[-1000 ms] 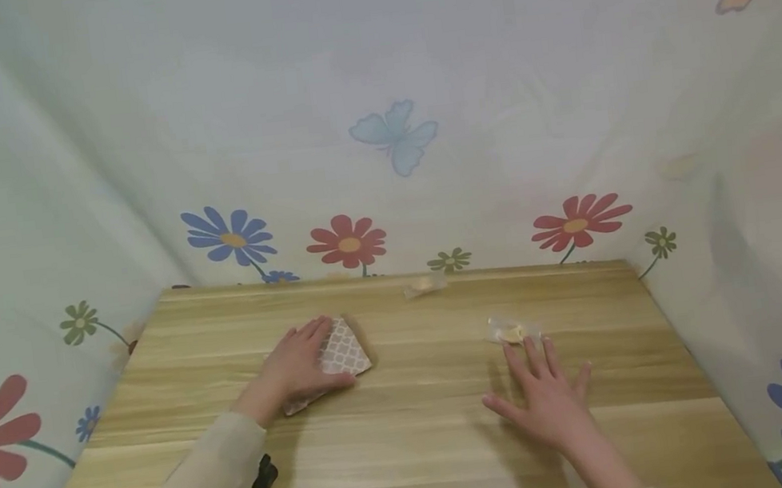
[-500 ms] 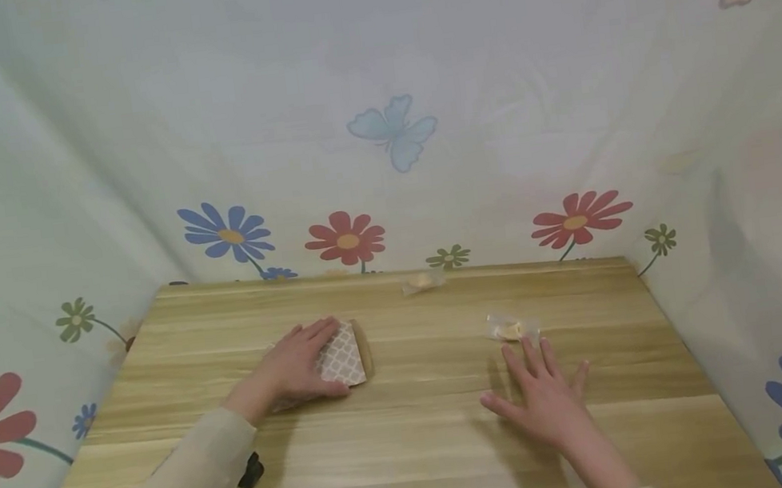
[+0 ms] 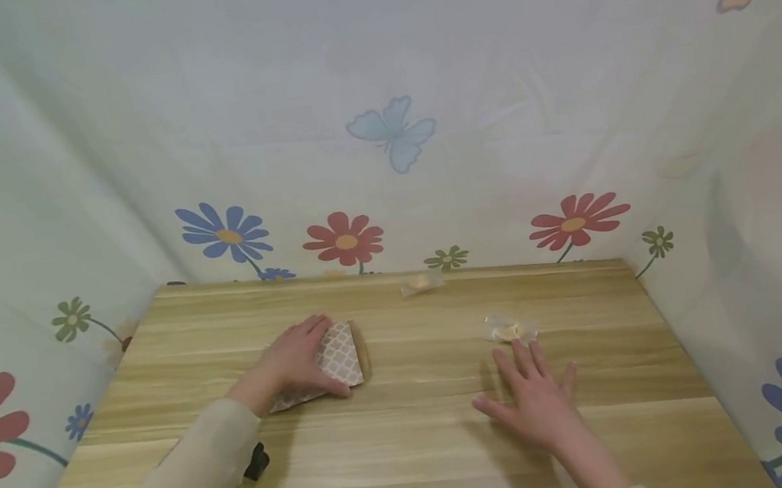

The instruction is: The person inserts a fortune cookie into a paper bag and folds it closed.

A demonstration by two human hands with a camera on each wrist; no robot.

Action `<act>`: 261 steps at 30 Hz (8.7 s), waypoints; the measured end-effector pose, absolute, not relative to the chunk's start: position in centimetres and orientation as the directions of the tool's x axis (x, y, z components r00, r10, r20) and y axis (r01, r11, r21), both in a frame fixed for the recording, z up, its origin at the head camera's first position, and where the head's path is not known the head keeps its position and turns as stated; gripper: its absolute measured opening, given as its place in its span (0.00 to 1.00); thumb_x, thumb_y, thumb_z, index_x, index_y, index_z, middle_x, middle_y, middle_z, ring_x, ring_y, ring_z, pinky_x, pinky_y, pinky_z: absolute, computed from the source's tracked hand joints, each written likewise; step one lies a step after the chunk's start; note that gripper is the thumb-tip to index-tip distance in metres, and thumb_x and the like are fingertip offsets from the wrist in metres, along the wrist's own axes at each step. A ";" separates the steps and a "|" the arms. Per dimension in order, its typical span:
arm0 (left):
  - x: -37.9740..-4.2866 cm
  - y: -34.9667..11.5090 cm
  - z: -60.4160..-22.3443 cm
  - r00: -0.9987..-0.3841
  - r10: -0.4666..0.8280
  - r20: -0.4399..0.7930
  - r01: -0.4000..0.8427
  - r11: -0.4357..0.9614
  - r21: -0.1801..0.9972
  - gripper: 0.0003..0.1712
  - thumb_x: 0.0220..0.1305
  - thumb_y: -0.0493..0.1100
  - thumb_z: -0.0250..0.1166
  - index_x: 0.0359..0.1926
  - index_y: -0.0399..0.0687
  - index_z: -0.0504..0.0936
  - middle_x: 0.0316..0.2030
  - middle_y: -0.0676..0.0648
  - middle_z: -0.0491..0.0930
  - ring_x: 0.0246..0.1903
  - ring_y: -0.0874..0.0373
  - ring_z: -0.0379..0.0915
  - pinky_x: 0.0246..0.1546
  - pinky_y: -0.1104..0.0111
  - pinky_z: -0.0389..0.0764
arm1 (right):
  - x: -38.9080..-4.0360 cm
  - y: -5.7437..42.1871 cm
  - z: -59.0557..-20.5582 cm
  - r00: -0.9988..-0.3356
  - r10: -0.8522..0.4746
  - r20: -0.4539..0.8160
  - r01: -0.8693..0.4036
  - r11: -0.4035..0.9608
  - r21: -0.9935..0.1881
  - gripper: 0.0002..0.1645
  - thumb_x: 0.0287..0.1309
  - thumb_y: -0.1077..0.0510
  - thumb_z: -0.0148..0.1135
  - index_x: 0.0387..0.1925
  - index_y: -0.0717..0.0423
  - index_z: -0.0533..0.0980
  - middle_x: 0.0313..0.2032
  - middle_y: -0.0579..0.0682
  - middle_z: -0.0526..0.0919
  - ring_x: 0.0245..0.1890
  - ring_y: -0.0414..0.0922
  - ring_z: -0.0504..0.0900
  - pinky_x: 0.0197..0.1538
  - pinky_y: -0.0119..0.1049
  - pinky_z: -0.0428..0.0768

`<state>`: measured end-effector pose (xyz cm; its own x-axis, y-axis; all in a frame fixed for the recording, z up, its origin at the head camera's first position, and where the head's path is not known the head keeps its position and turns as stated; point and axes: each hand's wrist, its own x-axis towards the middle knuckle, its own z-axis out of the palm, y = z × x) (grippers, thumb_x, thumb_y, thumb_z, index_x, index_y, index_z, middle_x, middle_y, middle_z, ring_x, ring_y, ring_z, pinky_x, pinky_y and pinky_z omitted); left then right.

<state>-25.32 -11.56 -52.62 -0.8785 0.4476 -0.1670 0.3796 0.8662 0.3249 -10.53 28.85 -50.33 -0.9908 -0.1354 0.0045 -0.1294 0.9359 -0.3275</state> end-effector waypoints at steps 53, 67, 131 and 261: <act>-23.3 -11.5 -53.8 -0.835 0.549 0.022 0.514 0.766 0.386 0.67 0.39 0.67 0.83 0.78 0.47 0.65 0.67 0.45 0.73 0.65 0.48 0.69 0.69 0.51 0.73 | -14.7 27.9 -48.9 -0.960 -0.250 0.128 -0.280 0.891 -0.357 0.47 0.66 0.41 0.73 0.75 0.65 0.70 0.73 0.71 0.70 0.74 0.72 0.66 0.71 0.78 0.59; -22.9 -12.1 -54.3 -0.859 0.511 0.041 0.458 0.728 0.510 0.66 0.39 0.64 0.86 0.77 0.51 0.65 0.69 0.45 0.70 0.65 0.49 0.68 0.68 0.49 0.74 | -18.1 33.4 -47.3 -0.980 -0.199 0.005 -0.172 0.834 -0.525 0.43 0.76 0.43 0.64 0.77 0.67 0.65 0.73 0.75 0.68 0.72 0.75 0.66 0.69 0.73 0.66; -21.3 -11.1 -54.3 -0.832 0.543 0.118 0.519 0.683 0.513 0.69 0.41 0.65 0.85 0.81 0.50 0.62 0.69 0.45 0.69 0.68 0.49 0.65 0.70 0.50 0.72 | -21.6 35.1 -49.7 -0.930 -0.221 -0.294 -0.011 0.815 -0.579 0.31 0.67 0.44 0.74 0.55 0.68 0.81 0.45 0.55 0.86 0.43 0.49 0.81 0.45 0.42 0.81; -20.7 -5.2 -55.0 -0.879 0.415 0.236 0.476 0.723 0.500 0.72 0.43 0.73 0.82 0.83 0.53 0.57 0.70 0.42 0.65 0.68 0.48 0.62 0.70 0.50 0.72 | -20.0 18.2 -49.0 -0.987 -0.158 0.038 -0.120 0.556 -0.822 0.25 0.62 0.51 0.80 0.53 0.62 0.83 0.41 0.52 0.90 0.42 0.46 0.89 0.46 0.41 0.88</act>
<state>-20.72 -5.24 -55.03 -0.8786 0.4151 0.2359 0.4760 0.7232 0.5003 -20.02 18.16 -49.04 -0.9868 -0.1577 0.0378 -0.1203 0.5560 -0.8224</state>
